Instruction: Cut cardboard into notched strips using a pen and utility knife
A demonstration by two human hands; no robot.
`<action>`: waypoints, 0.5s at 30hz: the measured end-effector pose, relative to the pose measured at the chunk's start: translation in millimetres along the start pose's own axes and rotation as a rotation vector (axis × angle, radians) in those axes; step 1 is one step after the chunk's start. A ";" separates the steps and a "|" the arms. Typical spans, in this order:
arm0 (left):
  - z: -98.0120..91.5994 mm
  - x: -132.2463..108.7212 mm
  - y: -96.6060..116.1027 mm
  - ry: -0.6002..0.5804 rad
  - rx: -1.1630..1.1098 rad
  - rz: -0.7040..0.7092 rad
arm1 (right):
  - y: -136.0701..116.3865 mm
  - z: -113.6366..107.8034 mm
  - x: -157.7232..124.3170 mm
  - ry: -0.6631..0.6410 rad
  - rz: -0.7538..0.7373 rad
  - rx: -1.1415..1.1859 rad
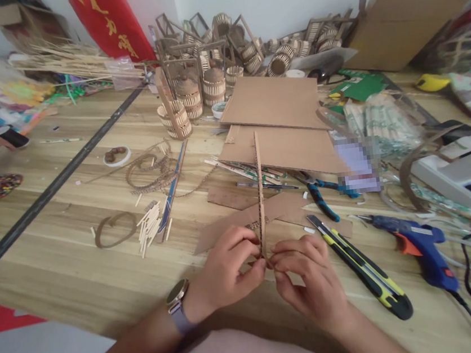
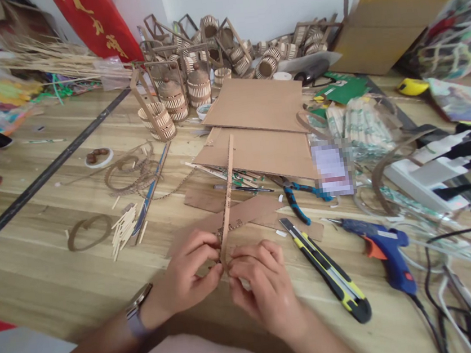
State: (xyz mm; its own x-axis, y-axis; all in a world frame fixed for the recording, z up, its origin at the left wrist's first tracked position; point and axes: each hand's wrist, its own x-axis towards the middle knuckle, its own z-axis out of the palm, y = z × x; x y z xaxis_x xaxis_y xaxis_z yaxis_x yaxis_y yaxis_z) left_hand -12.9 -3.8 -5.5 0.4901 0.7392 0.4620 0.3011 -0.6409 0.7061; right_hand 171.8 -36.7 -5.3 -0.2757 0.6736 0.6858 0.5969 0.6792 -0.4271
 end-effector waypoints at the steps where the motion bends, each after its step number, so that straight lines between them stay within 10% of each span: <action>1: 0.2 0.1 0.2 -0.005 -0.001 0.014 | -0.3 0.2 -0.1 -0.006 -0.010 -0.003; 15: 12.2 -4.7 0.9 0.049 -0.181 -0.097 | 3.0 5.3 -6.3 -0.008 0.025 -0.030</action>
State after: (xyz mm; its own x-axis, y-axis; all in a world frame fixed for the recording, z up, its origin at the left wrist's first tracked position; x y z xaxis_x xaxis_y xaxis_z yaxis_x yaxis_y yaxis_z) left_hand -5.0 -10.4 -13.6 0.4239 0.8077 0.4098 0.1909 -0.5220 0.8313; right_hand 171.4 -37.4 -14.0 -0.2665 0.6923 0.6706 0.6258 0.6534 -0.4259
